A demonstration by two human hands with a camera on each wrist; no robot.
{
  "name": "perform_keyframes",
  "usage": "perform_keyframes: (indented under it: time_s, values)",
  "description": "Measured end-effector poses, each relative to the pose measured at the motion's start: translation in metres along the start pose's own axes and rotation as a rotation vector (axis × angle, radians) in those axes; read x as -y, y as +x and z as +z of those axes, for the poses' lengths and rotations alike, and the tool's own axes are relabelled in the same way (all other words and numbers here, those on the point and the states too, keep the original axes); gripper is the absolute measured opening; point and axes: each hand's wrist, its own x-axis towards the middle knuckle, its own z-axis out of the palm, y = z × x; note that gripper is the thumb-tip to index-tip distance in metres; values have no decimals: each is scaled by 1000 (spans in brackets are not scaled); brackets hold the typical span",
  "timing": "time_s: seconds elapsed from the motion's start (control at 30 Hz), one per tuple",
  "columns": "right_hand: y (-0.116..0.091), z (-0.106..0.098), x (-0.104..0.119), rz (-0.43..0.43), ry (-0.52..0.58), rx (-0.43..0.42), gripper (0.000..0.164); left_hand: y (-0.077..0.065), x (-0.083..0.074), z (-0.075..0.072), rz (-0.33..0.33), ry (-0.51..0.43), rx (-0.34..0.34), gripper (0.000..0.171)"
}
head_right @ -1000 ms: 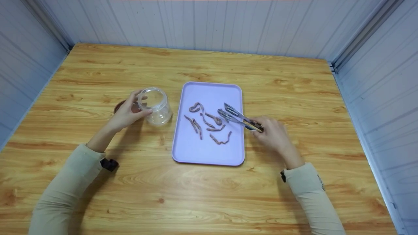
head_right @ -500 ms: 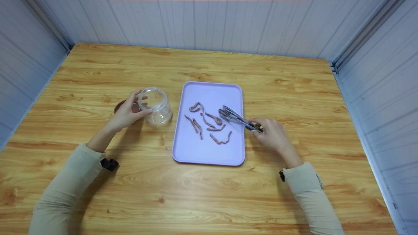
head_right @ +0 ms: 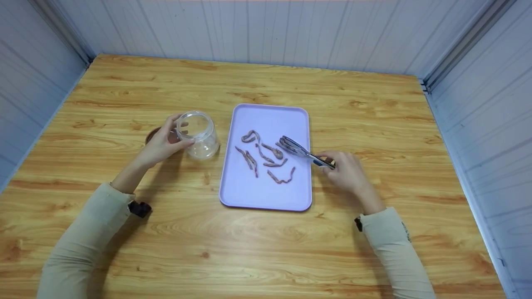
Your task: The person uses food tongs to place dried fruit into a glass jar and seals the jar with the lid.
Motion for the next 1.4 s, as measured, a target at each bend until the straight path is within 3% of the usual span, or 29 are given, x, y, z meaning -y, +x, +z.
perform_keyframes:
  time_s: [0.13, 0.37, 0.47, 0.67, 0.73, 0.9, 0.97, 1.4]
  values:
    - [-1, -1, -1, 11, 31, -9, 28, -3, -9, 0, 4, -8, 7, 73]
    - [-2, -6, -1, 35, 99, -5, 26, 7, 16, 0, -3, 39, -2, 77]
    - [-2, -8, -1, 31, 115, -10, 27, 8, 20, 0, -1, 35, -7, 77]
    - [0, -16, 0, 46, 95, -14, 25, 0, -3, 0, -9, 13, 9, 73]
    - [1, -19, 2, 57, 94, -12, 24, 0, -3, 0, -10, 17, 7, 73]
    - [4, -27, 8, 70, 103, -18, 25, 9, 18, 0, -8, 44, -6, 77]
    - [6, -31, 11, 72, 101, -20, 25, 9, 19, 0, -7, 42, -7, 77]
    - [23, -54, 29, -2, 78, -1, 26, 7, 20, 0, -5, 9, 0, 78]
